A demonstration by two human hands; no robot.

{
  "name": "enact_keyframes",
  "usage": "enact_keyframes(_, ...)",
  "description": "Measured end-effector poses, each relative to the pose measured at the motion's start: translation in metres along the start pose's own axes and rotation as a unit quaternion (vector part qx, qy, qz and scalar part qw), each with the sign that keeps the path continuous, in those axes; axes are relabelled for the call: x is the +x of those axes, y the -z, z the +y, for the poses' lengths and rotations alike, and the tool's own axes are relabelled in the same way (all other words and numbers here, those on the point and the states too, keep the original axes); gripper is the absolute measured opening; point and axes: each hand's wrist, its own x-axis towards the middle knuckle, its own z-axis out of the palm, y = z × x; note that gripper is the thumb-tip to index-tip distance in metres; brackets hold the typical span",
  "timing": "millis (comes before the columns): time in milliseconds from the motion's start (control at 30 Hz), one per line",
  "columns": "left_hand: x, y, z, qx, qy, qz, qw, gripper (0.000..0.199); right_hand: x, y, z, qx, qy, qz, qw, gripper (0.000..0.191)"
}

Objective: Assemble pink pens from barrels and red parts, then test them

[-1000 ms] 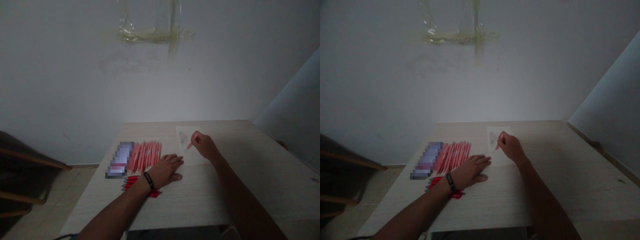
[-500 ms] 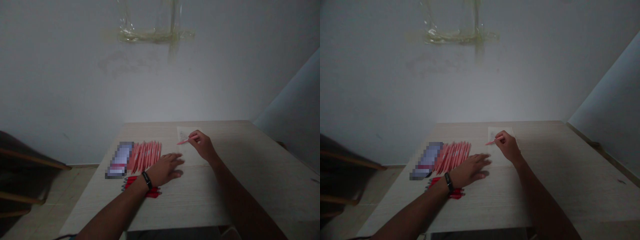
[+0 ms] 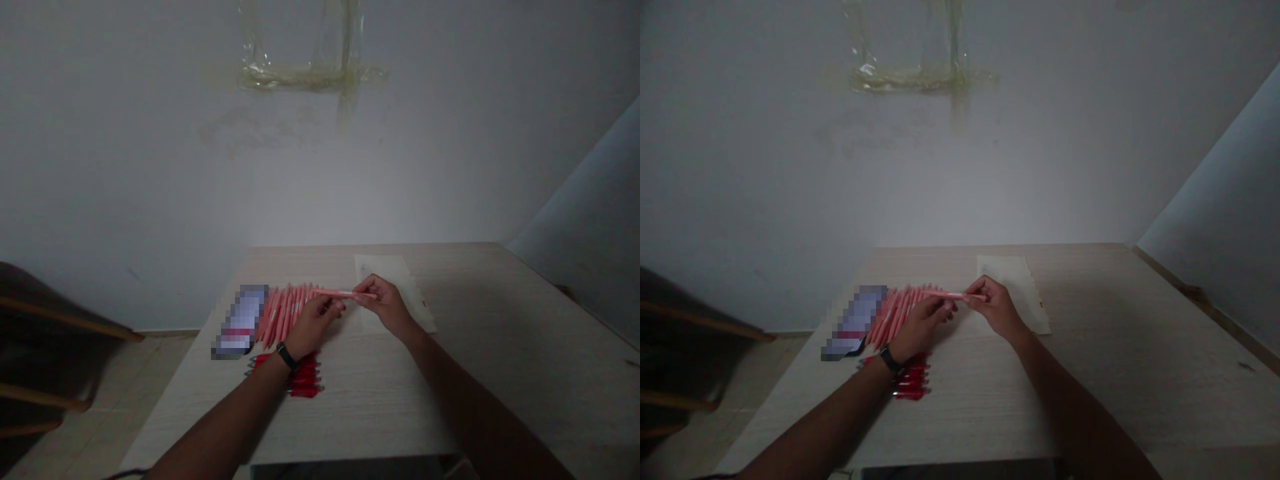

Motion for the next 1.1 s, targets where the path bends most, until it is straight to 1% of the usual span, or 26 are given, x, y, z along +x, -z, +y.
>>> enact_keyframes(67, 0.002, 0.001, -0.003, -0.028, 0.005, 0.013, 1.0, 0.036, 0.0, -0.002, 0.0, -0.005, 0.003, 0.0, 1.0, 0.029)
enact_keyframes(167, 0.004, 0.0, -0.005, -0.076, -0.002, 0.004, 0.997, 0.035, 0.0, -0.002, 0.0, -0.009, 0.0, 0.002, 1.0, 0.03)
enact_keyframes(333, 0.004, 0.0, -0.002, -0.14, -0.004, -0.002, 0.99, 0.034, -0.001, -0.005, 0.001, -0.013, -0.006, -0.013, 1.0, 0.03)
enact_keyframes(433, 0.003, -0.001, 0.001, -0.169, 0.002, 0.004, 0.986, 0.035, -0.001, -0.007, 0.003, -0.017, -0.005, -0.025, 1.0, 0.03)
enact_keyframes(600, 0.003, 0.002, 0.005, -0.2, 0.016, 0.038, 0.979, 0.03, 0.0, -0.001, 0.005, -0.046, 0.014, -0.025, 0.999, 0.023)
enact_keyframes(733, 0.005, 0.006, 0.005, -0.224, 0.03, 0.072, 0.971, 0.027, 0.001, 0.007, 0.002, -0.055, 0.01, -0.012, 0.998, 0.018)
enact_keyframes(900, 0.006, 0.009, 0.003, -0.25, 0.039, 0.076, 0.965, 0.027, 0.003, 0.01, 0.0, -0.09, 0.017, -0.012, 0.996, 0.014)
enact_keyframes(1100, 0.005, 0.009, 0.003, -0.247, 0.039, 0.068, 0.966, 0.025, 0.004, 0.012, 0.004, -0.109, 0.023, -0.027, 0.993, 0.018)
